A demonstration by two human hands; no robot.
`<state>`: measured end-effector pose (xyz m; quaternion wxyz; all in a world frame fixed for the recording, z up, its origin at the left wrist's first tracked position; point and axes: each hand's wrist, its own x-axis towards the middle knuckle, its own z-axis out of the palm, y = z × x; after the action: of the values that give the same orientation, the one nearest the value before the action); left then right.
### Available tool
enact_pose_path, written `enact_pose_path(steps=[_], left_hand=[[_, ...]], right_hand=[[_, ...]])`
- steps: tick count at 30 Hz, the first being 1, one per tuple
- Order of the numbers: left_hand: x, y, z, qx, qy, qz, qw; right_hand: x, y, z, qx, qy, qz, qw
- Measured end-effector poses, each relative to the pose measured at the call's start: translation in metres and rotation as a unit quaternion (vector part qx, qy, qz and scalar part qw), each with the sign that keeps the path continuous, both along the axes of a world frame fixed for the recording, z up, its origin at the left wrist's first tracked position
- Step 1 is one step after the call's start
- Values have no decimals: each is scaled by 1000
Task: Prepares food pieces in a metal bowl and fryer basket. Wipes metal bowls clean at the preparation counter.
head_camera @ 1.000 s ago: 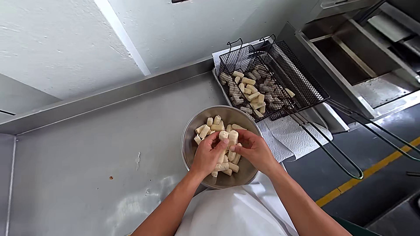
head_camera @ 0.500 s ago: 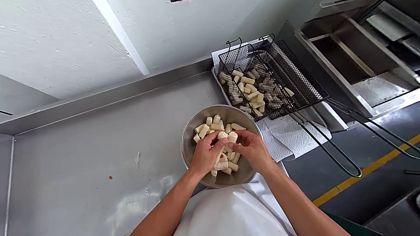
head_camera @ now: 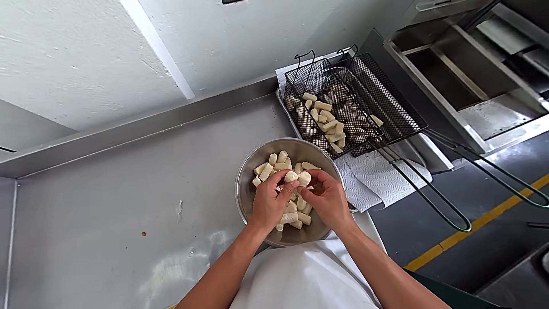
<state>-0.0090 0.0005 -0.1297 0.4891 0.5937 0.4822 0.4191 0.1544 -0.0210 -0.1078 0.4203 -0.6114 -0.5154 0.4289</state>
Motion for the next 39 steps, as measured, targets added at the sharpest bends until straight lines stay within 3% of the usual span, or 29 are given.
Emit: enact_pose_path(steps=[5, 12, 15, 18, 22, 25, 27, 29, 33, 39], left_hand=[[4, -1, -6, 69, 42, 33, 996], [6, -2, -8, 70, 28, 44, 996], [-4, 0, 4, -23, -38, -17, 999], [-21, 4, 17, -129, -78, -119, 981], [-24, 3, 28, -177, -113, -147, 967], [-28, 3, 31, -23, 7, -130, 991], [-33, 5, 31, 105, 91, -131, 982], [-36, 6, 34, 168, 113, -142, 969], [-34, 7, 39, 200, 103, -159, 961], [-40, 5, 39, 156, 81, -160, 971]], right_hand=[[-9, -4, -5, 48, -45, -28, 997], [-11, -4, -9, 100, -80, -28, 991], [-2, -3, -2, 77, -49, -8, 996], [17, -2, 0, 125, 10, 19, 992], [26, 0, 2, 147, 91, 59, 983], [46, 7, 8, 91, 68, 171, 979], [58, 10, 15, 50, 69, 241, 967], [60, 10, 20, 15, 80, 262, 962], [43, 8, 24, -51, 147, 227, 961], [34, 0, 20, 2, 156, 187, 970]])
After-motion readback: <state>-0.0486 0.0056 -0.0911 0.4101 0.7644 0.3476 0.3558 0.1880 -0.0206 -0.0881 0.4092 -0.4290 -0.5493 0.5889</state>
